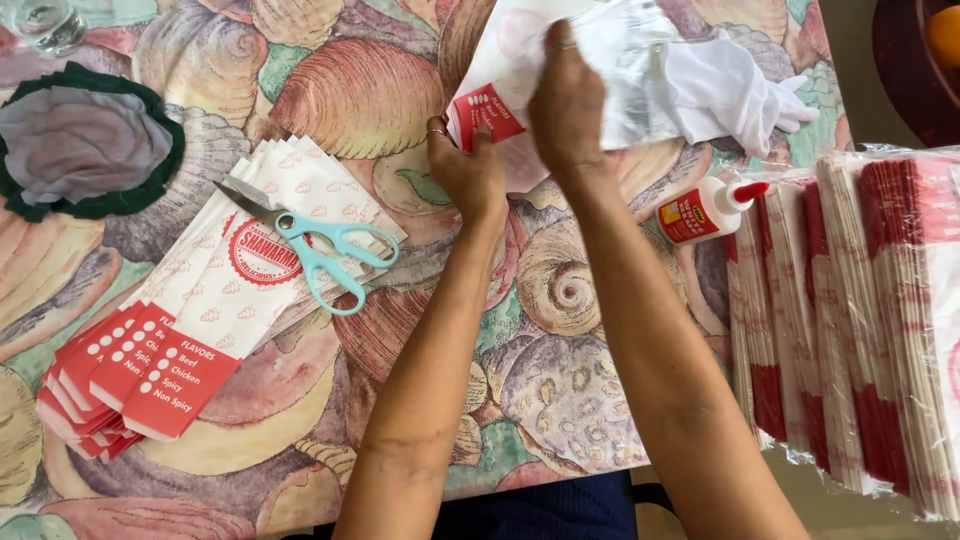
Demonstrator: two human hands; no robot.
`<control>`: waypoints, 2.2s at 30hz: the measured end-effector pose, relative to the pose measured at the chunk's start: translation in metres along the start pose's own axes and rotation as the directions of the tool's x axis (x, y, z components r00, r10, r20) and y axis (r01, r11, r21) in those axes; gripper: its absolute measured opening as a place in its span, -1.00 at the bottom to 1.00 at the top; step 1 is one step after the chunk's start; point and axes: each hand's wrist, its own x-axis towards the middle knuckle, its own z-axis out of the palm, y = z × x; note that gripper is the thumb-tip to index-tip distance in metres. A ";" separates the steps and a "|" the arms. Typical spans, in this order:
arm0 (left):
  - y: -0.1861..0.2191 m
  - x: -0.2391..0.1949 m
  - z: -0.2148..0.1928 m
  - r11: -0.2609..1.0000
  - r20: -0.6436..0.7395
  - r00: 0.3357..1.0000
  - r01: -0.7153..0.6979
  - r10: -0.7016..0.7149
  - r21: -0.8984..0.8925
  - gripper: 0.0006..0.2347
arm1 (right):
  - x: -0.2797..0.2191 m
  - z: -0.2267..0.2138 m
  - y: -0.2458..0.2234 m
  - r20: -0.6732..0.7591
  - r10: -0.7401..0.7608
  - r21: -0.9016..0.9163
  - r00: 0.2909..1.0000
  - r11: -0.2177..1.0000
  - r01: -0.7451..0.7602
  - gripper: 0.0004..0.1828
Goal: Sorting and stacking printed paper food wrappers on a table to organize them for packaging.
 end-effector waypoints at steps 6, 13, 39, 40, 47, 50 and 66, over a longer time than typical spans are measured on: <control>0.013 0.052 0.003 0.995 -0.002 0.996 0.094 -0.094 0.018 -0.80 | 0.021 -0.046 -0.049 0.442 -0.300 0.344 0.845 0.927 0.149 -0.49; 0.005 0.143 0.009 0.979 0.183 0.979 0.053 -0.090 0.194 -0.36 | 0.051 -0.072 0.036 0.043 0.123 0.176 0.992 0.976 -0.128 -0.82; 0.017 0.227 -0.023 0.943 0.142 0.939 0.288 -0.312 0.168 -0.55 | -0.071 -0.046 -0.005 0.197 -0.058 -0.067 0.979 0.995 0.072 -0.75; 0.016 0.229 -0.023 0.945 0.135 0.942 0.286 -0.308 0.158 -0.52 | -0.072 -0.048 -0.005 0.224 -0.064 -0.085 0.973 0.993 0.085 -0.67; 0.022 0.217 -0.044 0.960 0.216 0.936 0.266 -0.279 0.087 -0.63 | -0.067 -0.070 -0.004 0.339 0.022 -0.160 0.941 0.987 0.034 -0.47; -0.002 0.226 -0.050 0.981 0.220 0.960 0.149 -0.174 0.122 -0.67 | -0.067 -0.074 0.002 0.346 0.078 -0.150 0.935 0.988 -0.027 -0.43; -0.008 0.200 -0.059 0.905 0.363 0.928 -0.228 0.089 0.360 -0.31 | -0.051 -0.081 0.023 0.383 0.125 -0.179 0.915 0.982 -0.059 -0.75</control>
